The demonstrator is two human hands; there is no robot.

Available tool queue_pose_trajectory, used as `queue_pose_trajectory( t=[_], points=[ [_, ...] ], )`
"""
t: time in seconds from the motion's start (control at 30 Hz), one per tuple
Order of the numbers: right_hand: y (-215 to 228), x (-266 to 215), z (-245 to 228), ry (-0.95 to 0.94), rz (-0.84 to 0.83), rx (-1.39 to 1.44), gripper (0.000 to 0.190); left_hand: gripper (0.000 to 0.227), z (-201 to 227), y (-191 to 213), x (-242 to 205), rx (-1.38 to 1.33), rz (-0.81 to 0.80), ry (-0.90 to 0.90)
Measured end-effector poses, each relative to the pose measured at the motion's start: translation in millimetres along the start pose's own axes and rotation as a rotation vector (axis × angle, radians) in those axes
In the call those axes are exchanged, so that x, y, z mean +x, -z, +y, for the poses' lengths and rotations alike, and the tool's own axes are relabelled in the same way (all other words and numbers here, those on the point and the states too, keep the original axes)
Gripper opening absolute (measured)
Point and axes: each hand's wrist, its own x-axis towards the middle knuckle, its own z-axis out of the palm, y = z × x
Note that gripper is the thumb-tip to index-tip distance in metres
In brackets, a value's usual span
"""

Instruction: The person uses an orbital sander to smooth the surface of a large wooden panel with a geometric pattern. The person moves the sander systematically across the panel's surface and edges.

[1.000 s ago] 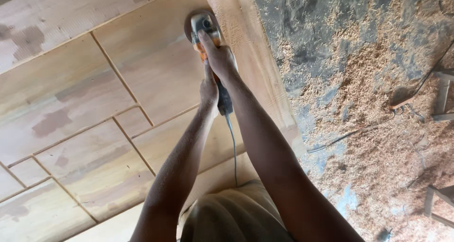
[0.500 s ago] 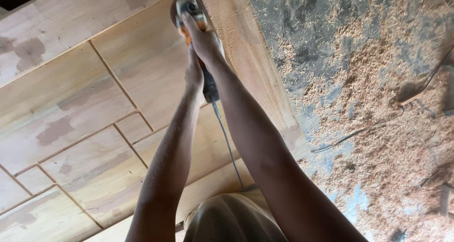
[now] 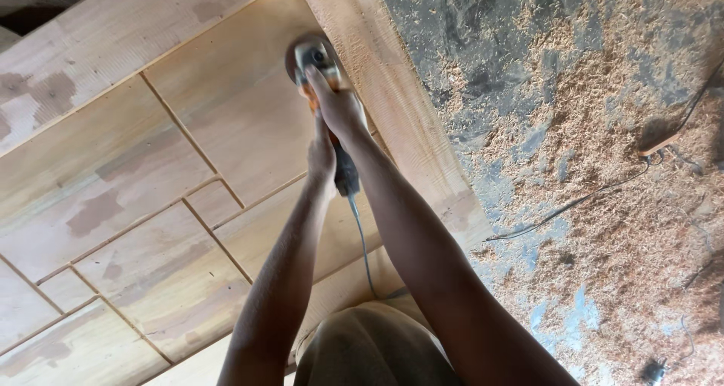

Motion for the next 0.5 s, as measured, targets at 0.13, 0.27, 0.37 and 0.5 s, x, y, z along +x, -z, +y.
queue_pose_trajectory(
  t=[0.13, 0.27, 0.37, 0.5],
  points=[
    [17, -36, 32, -0.093, 0.027, -0.035, 0.083, 0.095, -41, -2, -26, 0.075, -0.021, 0.042],
    [16, -42, 44, -0.083, 0.040, 0.043, 0.082, 0.095, -50, 2, -27, 0.125, 0.010, 0.101],
    [5, -12, 26, -0.105, 0.042, -0.064, 0.089, 0.101, -24, 3, -6, 0.138, 0.031, 0.078],
    [-20, 38, -11, 0.042, 0.046, -0.015, 0.096, 0.097, 25, 10, 27, 0.013, 0.004, 0.057]
  ],
)
